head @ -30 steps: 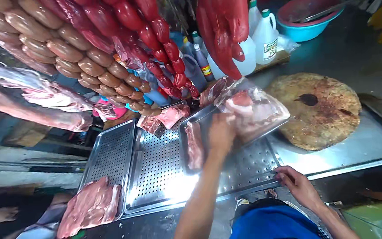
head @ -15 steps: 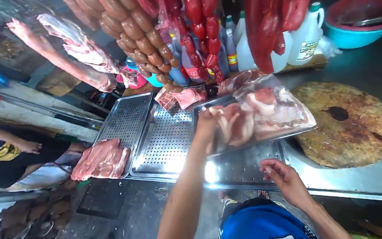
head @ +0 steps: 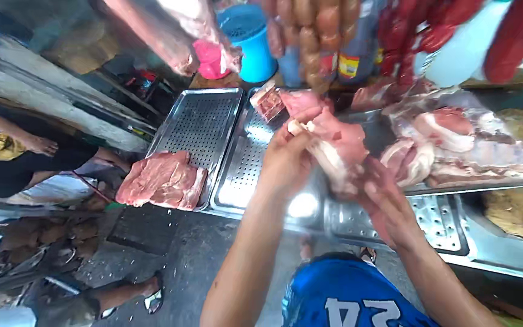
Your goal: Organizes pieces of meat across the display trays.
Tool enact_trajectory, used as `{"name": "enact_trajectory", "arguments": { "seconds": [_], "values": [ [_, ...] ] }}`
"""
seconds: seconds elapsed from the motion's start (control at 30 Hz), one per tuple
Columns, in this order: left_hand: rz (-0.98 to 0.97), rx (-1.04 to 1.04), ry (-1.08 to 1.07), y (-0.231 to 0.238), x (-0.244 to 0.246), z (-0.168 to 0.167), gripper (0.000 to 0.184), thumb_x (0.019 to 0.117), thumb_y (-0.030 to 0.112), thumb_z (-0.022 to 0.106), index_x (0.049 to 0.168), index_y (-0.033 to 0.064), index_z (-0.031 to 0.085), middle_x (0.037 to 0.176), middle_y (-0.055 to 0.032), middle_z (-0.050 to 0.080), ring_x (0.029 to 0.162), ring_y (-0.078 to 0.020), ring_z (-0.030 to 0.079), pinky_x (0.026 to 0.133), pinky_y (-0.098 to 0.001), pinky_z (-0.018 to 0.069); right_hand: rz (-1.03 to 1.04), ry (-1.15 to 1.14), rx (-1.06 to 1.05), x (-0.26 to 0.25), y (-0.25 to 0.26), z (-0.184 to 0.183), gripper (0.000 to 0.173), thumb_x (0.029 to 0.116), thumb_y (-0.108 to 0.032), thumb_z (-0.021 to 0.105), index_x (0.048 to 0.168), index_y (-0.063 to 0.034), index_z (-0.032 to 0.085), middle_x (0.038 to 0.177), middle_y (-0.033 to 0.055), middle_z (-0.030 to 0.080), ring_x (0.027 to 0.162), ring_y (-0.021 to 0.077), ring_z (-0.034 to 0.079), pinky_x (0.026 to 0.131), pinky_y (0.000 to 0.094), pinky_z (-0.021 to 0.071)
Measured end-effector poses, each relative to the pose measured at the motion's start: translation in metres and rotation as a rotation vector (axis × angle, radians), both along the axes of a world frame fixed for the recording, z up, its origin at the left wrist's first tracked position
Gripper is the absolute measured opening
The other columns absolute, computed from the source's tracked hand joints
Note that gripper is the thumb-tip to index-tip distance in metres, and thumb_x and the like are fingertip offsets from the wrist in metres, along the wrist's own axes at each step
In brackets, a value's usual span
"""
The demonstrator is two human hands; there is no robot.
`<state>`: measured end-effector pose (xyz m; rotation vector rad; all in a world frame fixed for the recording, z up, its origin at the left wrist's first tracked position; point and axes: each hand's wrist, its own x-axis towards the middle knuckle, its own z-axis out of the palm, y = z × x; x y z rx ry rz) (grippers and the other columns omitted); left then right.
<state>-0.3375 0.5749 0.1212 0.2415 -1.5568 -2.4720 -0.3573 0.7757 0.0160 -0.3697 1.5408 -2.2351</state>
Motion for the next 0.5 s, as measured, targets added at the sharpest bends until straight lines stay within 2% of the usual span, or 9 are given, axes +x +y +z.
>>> {"name": "enact_trajectory", "arguments": {
  "seconds": [0.03, 0.1, 0.17, 0.23, 0.27, 0.3, 0.37, 0.43, 0.5],
  "values": [
    [0.016, 0.04, -0.002, -0.017, 0.014, -0.005, 0.038, 0.1045, 0.005, 0.042, 0.138, 0.0104, 0.058, 0.114, -0.0076, 0.071, 0.094, -0.0154, 0.071, 0.081, -0.0347, 0.0617, 0.076, -0.141, -0.071, 0.01, -0.026, -0.001, 0.088, 0.0945, -0.039, 0.071, 0.161, -0.0096, 0.022, 0.146, 0.0138, 0.054, 0.125, 0.0292, 0.062, 0.098, 0.0475, 0.0585],
    [0.039, 0.05, -0.021, -0.052, 0.036, -0.02, 0.039, 0.1053, 0.007, 0.04, 0.14, 0.0122, 0.056, 0.117, -0.007, 0.07, 0.096, -0.0143, 0.07, 0.081, -0.0333, 0.0615, 0.256, -0.404, -0.218, 0.022, -0.078, -0.01, 0.087, 0.0903, -0.049, 0.074, 0.158, -0.0206, 0.029, 0.14, 0.0126, 0.058, 0.123, 0.032, 0.063, 0.098, 0.0528, 0.057],
    [0.086, 0.013, -0.073, -0.081, 0.051, -0.044, 0.038, 0.1052, 0.007, 0.041, 0.14, 0.0131, 0.056, 0.117, -0.0064, 0.07, 0.094, -0.0133, 0.071, 0.079, -0.0317, 0.0615, 0.403, -0.622, -0.343, 0.027, -0.122, -0.027, 0.078, 0.0907, -0.054, 0.071, 0.151, -0.0181, 0.038, 0.138, 0.018, 0.059, 0.123, 0.0359, 0.063, 0.099, 0.0546, 0.0562],
    [0.119, -0.009, -0.122, -0.104, 0.059, -0.071, 0.036, 0.105, 0.006, 0.043, 0.138, 0.0128, 0.056, 0.115, -0.0066, 0.069, 0.092, -0.0138, 0.07, 0.079, -0.0327, 0.0607, 0.257, -0.665, -0.299, 0.036, -0.149, -0.041, 0.048, 0.1014, -0.035, 0.06, 0.143, -0.0142, 0.049, 0.125, 0.017, 0.064, 0.109, 0.0305, 0.067, 0.093, 0.0489, 0.0585],
    [0.129, -0.018, -0.133, -0.113, 0.063, -0.084, 0.036, 0.1038, 0.005, 0.043, 0.137, 0.0129, 0.056, 0.113, -0.0066, 0.069, 0.091, -0.0142, 0.069, 0.078, -0.0333, 0.0605, 0.124, -0.583, -0.202, 0.038, -0.156, -0.046, 0.039, 0.1034, -0.022, 0.057, 0.141, -0.012, 0.052, 0.119, 0.0159, 0.066, 0.104, 0.0273, 0.068, 0.09, 0.0465, 0.0593],
    [0.132, -0.034, -0.14, -0.121, 0.066, -0.098, 0.037, 0.1017, 0.005, 0.045, 0.136, 0.0134, 0.056, 0.111, -0.0061, 0.069, 0.089, -0.0143, 0.069, 0.075, -0.0334, 0.0605, 0.0, -0.422, -0.047, 0.039, -0.159, -0.052, 0.04, 0.1003, -0.01, 0.06, 0.14, -0.0104, 0.053, 0.114, 0.0133, 0.067, 0.1, 0.0234, 0.069, 0.087, 0.0438, 0.0607],
    [0.127, -0.144, -0.191, -0.133, 0.072, -0.133, 0.032, 0.0993, 0.009, 0.055, 0.131, 0.0122, 0.058, 0.109, -0.0055, 0.069, 0.088, -0.015, 0.068, 0.072, -0.0347, 0.0603, -0.137, -0.073, 0.323, 0.038, -0.157, -0.065, 0.058, 0.0874, -0.005, 0.074, 0.141, -0.0096, 0.053, 0.111, 0.0107, 0.065, 0.096, 0.018, 0.066, 0.082, 0.0366, 0.0608],
    [0.109, -0.419, -0.341, -0.138, 0.075, -0.182, 0.032, 0.0932, 0.01, 0.069, 0.123, 0.006, 0.06, 0.103, -0.0082, 0.068, 0.087, -0.0179, 0.067, 0.075, -0.0387, 0.0593, -0.038, 0.163, 0.713, 0.038, -0.15, -0.078, 0.07, 0.0872, -0.012, 0.074, 0.151, -0.0105, 0.044, 0.127, 0.0135, 0.063, 0.105, 0.0195, 0.066, 0.089, 0.0365, 0.0586],
    [-0.011, -0.766, -0.546, -0.139, 0.081, -0.225, 0.035, 0.0926, 0.017, 0.07, 0.125, 0.0056, 0.061, 0.105, -0.0089, 0.072, 0.09, -0.0194, 0.07, 0.083, -0.0416, 0.0595, 0.138, 0.347, 1.113, 0.043, -0.144, -0.095, 0.077, 0.092, -0.017, 0.067, 0.161, -0.0141, 0.032, 0.151, 0.0179, 0.046, 0.107, 0.0286, 0.067, 0.089, 0.0432, 0.0591]
  ]
}}
